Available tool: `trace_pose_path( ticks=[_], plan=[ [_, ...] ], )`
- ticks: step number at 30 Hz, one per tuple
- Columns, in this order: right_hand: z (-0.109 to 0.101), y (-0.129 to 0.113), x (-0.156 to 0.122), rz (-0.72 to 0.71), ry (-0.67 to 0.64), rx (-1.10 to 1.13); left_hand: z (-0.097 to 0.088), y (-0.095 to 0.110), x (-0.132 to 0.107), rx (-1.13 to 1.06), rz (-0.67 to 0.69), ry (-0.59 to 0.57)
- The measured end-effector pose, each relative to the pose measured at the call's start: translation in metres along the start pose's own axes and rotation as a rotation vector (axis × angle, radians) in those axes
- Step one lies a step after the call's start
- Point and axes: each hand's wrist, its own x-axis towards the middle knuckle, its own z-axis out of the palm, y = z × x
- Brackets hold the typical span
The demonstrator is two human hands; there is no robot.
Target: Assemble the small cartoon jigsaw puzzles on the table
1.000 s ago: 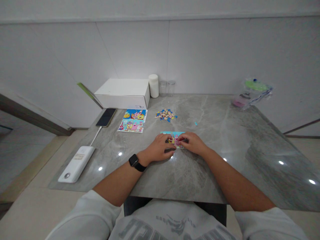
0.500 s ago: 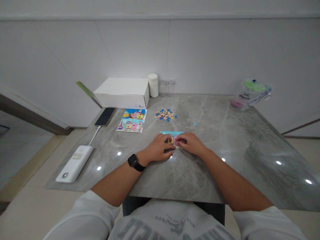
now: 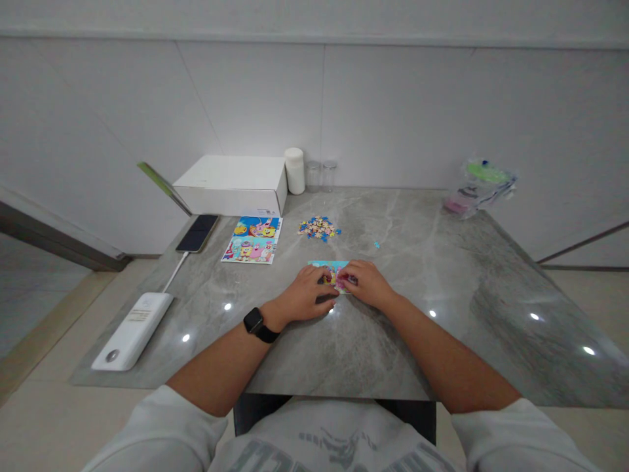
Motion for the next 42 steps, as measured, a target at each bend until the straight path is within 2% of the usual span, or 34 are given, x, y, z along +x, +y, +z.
trace_pose_path(
  ticks=[20, 25, 28, 31, 34, 37, 42],
  plan=[
    [-0.005, 0.003, -0.002, -0.034, 0.021, -0.067, 0.000, 0.001, 0.001, -0.027, 0.007, 0.007],
    [-0.026, 0.016, -0.003, 0.049, 0.182, -0.037, -0.010, -0.010, 0.000, -0.056, -0.052, 0.136],
    [-0.037, 0.031, -0.007, 0.036, 0.166, -0.029, -0.024, -0.029, -0.004, -0.012, -0.158, 0.207],
    [-0.042, 0.042, -0.010, -0.021, 0.082, -0.041, -0.035, -0.050, -0.012, 0.030, -0.205, 0.160],
    [-0.041, 0.047, -0.012, -0.066, 0.006, -0.044, -0.039, -0.062, -0.018, 0.034, -0.232, 0.059],
    [-0.037, 0.046, -0.012, -0.078, -0.047, -0.050, -0.036, -0.064, -0.020, 0.015, -0.230, -0.006],
    [-0.036, 0.043, -0.013, -0.086, -0.078, -0.072, -0.032, -0.058, -0.017, 0.012, -0.224, -0.041]
  ],
)
